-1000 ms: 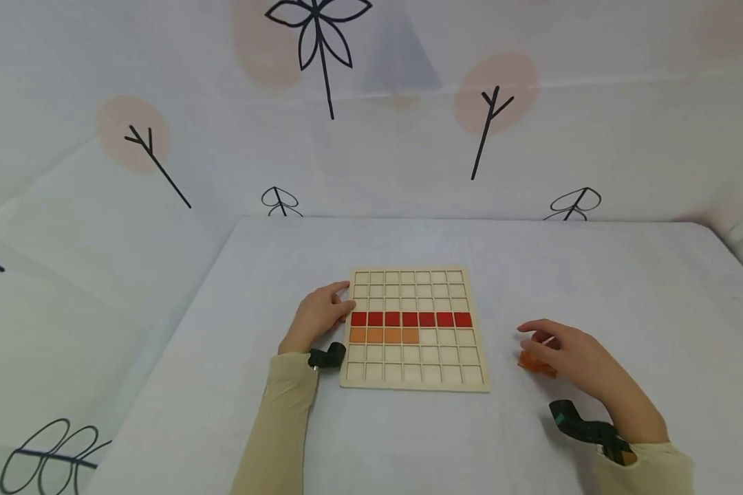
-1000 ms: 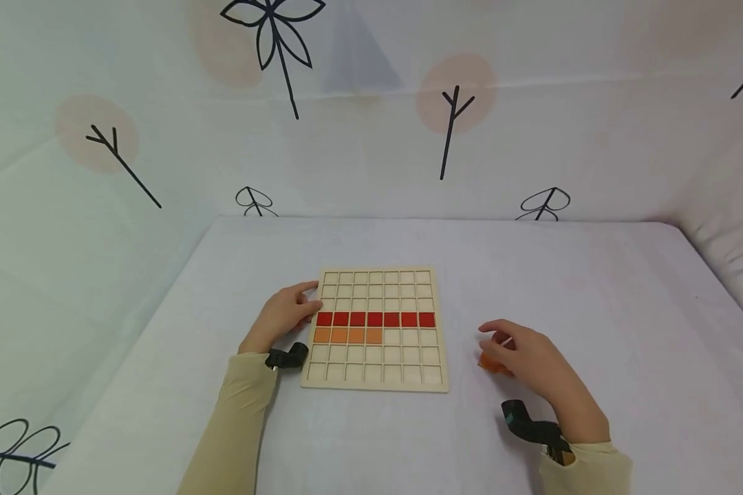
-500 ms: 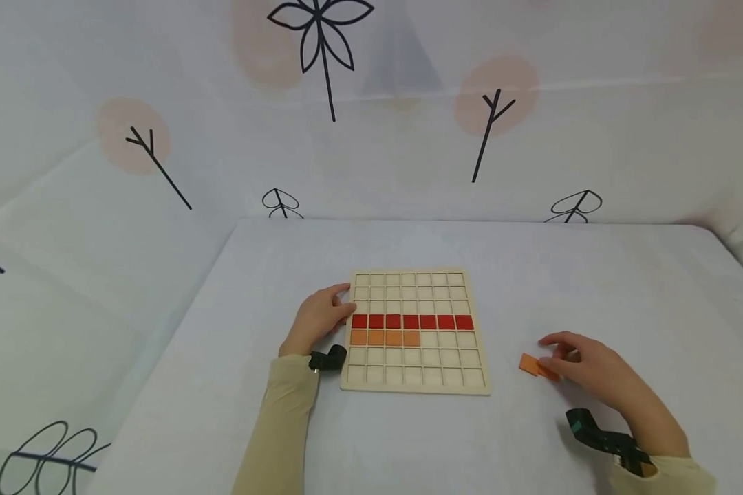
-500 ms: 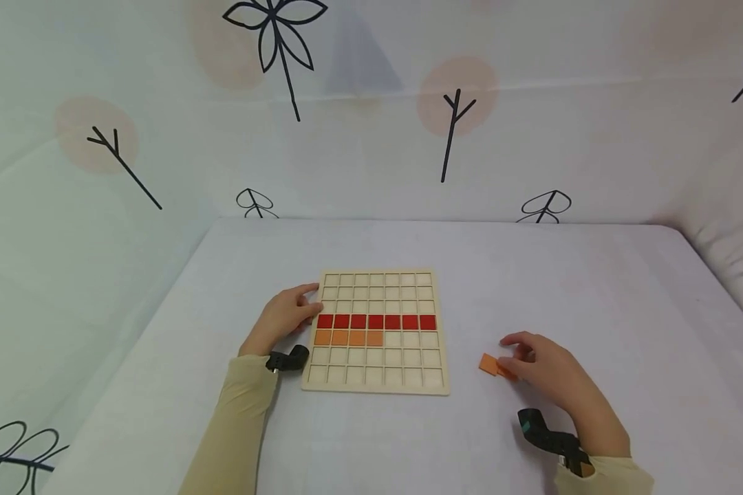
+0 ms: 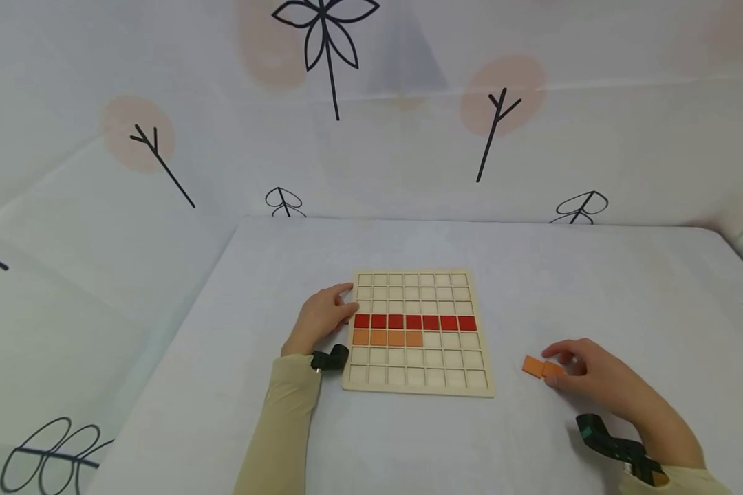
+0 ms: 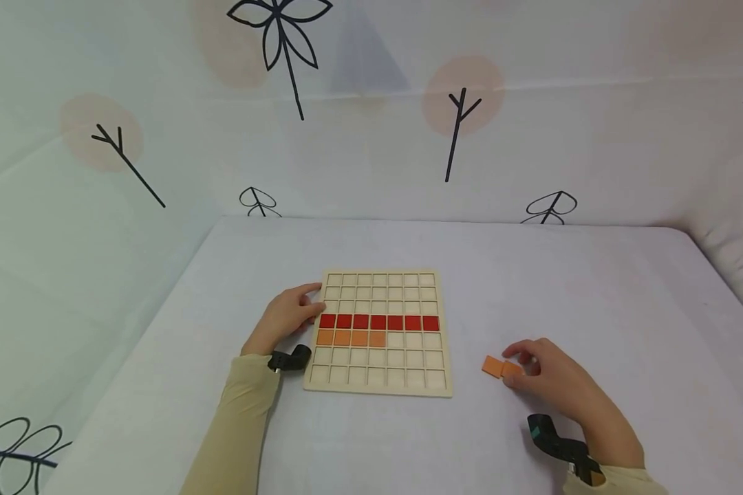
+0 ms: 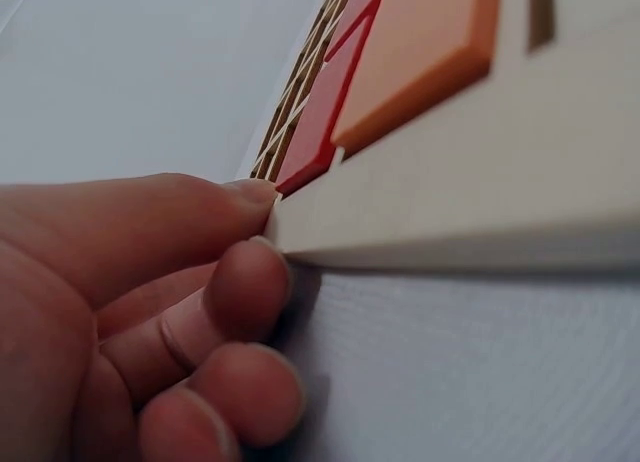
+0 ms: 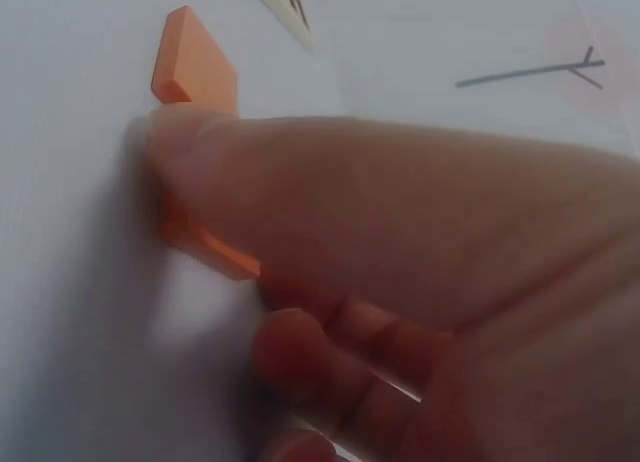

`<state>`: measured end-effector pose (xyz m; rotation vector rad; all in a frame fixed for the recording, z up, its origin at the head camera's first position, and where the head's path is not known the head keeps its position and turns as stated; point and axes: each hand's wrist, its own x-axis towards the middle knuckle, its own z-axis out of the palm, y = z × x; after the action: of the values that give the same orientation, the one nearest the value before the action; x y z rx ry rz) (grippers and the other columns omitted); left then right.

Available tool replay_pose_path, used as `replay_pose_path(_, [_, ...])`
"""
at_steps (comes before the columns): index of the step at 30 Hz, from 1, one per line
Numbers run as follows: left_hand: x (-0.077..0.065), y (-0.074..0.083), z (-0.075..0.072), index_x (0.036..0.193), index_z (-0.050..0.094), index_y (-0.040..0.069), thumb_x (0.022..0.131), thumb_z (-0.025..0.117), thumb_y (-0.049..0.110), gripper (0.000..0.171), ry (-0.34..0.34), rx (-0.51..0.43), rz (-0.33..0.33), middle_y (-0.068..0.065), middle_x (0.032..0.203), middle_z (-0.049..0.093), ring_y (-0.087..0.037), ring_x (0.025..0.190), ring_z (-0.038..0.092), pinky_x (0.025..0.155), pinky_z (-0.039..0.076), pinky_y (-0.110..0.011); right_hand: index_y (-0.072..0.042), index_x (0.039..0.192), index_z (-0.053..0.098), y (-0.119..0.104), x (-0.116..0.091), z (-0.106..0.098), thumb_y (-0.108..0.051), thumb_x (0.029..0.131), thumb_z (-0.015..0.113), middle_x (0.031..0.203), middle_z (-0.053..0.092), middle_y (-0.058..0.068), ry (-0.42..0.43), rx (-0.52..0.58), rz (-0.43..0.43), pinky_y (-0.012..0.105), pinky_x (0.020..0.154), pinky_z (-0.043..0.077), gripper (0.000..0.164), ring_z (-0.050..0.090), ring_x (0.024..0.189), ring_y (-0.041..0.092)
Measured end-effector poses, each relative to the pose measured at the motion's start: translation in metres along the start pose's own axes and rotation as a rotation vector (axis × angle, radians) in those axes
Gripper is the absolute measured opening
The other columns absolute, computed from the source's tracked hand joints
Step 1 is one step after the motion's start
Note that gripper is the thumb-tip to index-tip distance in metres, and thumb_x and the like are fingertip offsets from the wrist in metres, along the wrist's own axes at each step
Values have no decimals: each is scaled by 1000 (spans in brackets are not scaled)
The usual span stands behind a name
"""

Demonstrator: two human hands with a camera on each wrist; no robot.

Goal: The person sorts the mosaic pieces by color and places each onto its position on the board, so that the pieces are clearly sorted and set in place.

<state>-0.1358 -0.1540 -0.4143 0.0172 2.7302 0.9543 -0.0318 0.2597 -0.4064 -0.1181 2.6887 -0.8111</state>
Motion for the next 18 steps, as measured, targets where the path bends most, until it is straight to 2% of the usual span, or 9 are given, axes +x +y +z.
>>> replay_pose_path(11, [0, -1, 1, 133, 44, 20, 84, 59, 32, 52, -3, -6, -12, 0, 65, 56, -16, 49, 51, 54, 39, -28, -5, 105, 56, -1, 0, 0, -35, 77, 68, 86, 51, 5, 10, 25, -2, 30, 56, 37, 44, 44, 72, 18])
replay_pose_path(18, [1, -2, 1, 133, 44, 21, 84, 59, 33, 52, -4, -11, -11, 1, 65, 56, -15, 49, 51, 53, 39, -28, -4, 107, 53, -6, 2, -1, -33, 79, 67, 91, 55, 6, 47, 24, 75, 32, 61, 40, 42, 48, 78, 21])
